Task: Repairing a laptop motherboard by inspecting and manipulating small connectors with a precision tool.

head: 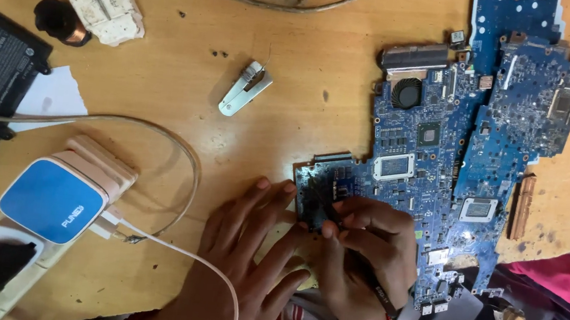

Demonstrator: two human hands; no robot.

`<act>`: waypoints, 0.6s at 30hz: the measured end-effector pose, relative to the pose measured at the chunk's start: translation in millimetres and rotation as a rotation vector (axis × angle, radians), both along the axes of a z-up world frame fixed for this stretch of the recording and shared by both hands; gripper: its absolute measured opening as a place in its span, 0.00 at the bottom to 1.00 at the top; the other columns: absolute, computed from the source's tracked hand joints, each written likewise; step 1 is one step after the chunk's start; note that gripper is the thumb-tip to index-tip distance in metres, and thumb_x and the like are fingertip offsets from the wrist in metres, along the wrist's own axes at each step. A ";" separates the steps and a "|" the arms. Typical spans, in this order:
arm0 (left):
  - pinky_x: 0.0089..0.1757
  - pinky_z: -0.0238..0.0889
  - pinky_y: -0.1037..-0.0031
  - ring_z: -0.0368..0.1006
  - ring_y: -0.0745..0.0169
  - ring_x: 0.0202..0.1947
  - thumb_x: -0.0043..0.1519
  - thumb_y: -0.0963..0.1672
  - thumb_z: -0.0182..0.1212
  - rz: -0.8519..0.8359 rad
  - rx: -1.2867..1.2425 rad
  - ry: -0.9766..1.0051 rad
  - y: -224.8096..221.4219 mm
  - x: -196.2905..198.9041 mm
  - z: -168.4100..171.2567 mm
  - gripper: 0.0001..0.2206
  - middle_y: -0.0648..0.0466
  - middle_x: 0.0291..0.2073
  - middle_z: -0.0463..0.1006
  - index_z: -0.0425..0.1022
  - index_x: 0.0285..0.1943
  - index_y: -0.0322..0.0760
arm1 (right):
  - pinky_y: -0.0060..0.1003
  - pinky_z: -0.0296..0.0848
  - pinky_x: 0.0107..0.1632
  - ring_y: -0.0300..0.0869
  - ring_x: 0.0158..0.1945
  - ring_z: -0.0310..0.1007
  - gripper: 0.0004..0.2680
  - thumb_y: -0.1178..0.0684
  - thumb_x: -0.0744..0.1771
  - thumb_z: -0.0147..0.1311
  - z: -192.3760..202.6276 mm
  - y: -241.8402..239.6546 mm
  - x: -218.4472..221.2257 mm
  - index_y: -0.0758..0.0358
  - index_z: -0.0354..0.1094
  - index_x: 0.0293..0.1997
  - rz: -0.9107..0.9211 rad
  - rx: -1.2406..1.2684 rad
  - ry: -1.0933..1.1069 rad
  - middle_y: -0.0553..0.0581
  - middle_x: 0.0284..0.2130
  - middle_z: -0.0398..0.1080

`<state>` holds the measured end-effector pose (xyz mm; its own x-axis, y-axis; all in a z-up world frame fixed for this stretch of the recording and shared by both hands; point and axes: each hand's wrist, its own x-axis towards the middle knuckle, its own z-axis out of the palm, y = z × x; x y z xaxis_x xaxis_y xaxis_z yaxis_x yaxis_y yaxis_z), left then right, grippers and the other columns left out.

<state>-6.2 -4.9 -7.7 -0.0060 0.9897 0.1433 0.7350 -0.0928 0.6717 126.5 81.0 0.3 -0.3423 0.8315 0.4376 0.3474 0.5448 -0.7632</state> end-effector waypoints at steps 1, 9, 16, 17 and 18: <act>0.60 0.57 0.48 0.59 0.34 0.71 0.69 0.51 0.51 0.011 0.000 -0.016 0.5 0.4 0.1 0.15 0.41 0.70 0.64 0.75 0.55 0.40 | 0.41 0.83 0.43 0.50 0.39 0.77 0.05 0.63 0.67 0.54 3.8 0.9 -3.7 0.65 0.61 0.36 0.011 0.030 0.003 0.66 0.35 0.66; 0.57 0.67 0.45 0.73 0.26 0.56 0.68 0.52 0.46 0.033 0.262 0.077 5.6 -3.3 -14.2 0.18 0.34 0.57 0.74 0.72 0.56 0.38 | 0.45 0.77 0.44 0.54 0.39 0.74 0.04 0.59 0.69 0.56 -13.4 -3.8 5.8 0.66 0.66 0.44 0.128 0.080 0.076 0.62 0.39 0.68; 0.44 0.70 0.41 0.79 0.30 0.33 0.71 0.51 0.42 -0.031 0.846 0.337 26.7 2.5 -79.1 0.20 0.32 0.32 0.83 0.74 0.48 0.31 | 0.47 0.80 0.41 0.56 0.36 0.73 0.02 0.64 0.70 0.53 -18.4 3.0 18.4 0.70 0.64 0.39 0.071 0.171 0.223 0.67 0.37 0.67; 0.44 0.70 0.41 0.79 0.30 0.33 0.71 0.51 0.42 -0.050 0.861 0.318 22.2 3.5 -82.1 0.20 0.32 0.32 0.83 0.74 0.48 0.31 | 0.47 0.80 0.41 0.56 0.36 0.73 0.02 0.64 0.70 0.53 -16.0 2.2 19.9 0.70 0.64 0.39 0.046 0.184 0.212 0.67 0.37 0.67; 0.50 0.65 0.42 0.77 0.33 0.41 0.70 0.52 0.44 -0.059 0.758 0.322 17.8 3.1 -85.1 0.19 0.34 0.38 0.83 0.72 0.49 0.34 | 0.45 0.79 0.41 0.54 0.36 0.74 0.02 0.64 0.70 0.53 -13.5 1.3 20.2 0.69 0.65 0.39 -0.011 0.151 0.264 0.66 0.37 0.67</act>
